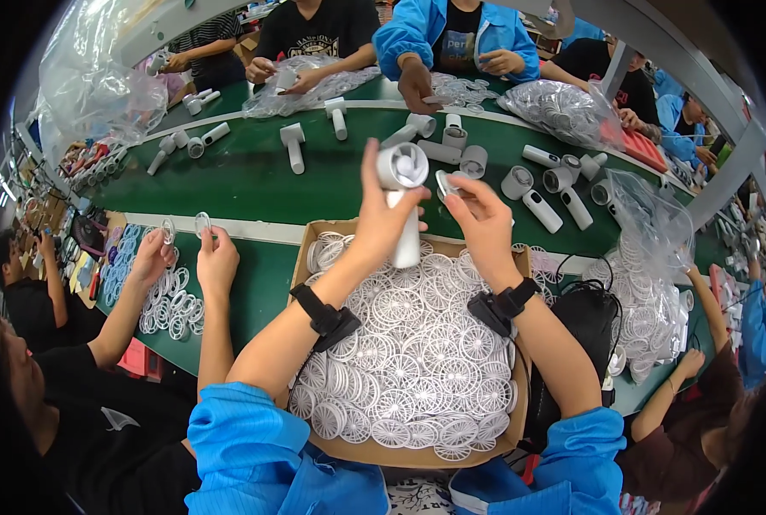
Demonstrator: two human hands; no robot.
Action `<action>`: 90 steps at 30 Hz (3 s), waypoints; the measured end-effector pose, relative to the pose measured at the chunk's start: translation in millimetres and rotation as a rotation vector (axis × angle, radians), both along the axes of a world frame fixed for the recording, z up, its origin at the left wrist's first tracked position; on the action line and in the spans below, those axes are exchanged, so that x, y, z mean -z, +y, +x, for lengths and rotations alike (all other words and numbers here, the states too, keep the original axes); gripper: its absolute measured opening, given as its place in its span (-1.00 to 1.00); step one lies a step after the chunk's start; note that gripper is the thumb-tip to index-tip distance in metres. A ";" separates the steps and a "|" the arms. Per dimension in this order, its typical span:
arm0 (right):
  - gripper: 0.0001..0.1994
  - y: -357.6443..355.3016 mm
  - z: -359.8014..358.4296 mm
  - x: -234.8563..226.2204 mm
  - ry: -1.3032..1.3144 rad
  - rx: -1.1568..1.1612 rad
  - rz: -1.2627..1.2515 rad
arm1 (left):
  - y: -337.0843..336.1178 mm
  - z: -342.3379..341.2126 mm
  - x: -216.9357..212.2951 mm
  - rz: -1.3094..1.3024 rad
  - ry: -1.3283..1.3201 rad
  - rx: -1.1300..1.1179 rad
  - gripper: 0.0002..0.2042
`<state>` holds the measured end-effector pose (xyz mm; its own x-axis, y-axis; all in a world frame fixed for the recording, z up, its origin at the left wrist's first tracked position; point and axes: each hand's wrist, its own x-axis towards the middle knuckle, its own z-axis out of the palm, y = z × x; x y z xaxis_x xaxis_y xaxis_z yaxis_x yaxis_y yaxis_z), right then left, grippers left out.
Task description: The person picks up a fan body and a fan cover, presses the cover onto the body by hand, and places the assembled fan onto the conveyor belt. They then reach for a box on a shelf to get more fan bodies and repeat the assembly process.
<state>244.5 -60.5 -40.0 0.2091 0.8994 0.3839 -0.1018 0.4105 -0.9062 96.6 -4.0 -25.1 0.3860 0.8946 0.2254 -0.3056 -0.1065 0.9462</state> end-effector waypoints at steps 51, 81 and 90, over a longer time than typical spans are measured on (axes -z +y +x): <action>-0.71 -9.2 -13.2 -17.6 -1.050 0.643 0.534 | -19.6 -1.6 -2.5 -0.046 0.017 0.380 -0.35; -0.58 28.7 22.1 -41.6 -1.066 0.749 0.142 | 16.0 -25.4 -1.8 -0.188 0.071 0.185 -0.45; -0.65 100.2 114.2 -71.8 -1.776 1.000 0.438 | 22.7 -29.9 -1.7 -0.145 0.058 0.158 -0.42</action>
<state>358.8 39.7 31.8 -0.2958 0.5523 0.7794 0.9136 -0.0746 0.3996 66.7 18.7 -23.4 0.5321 0.8436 0.0717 -0.2523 0.0771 0.9646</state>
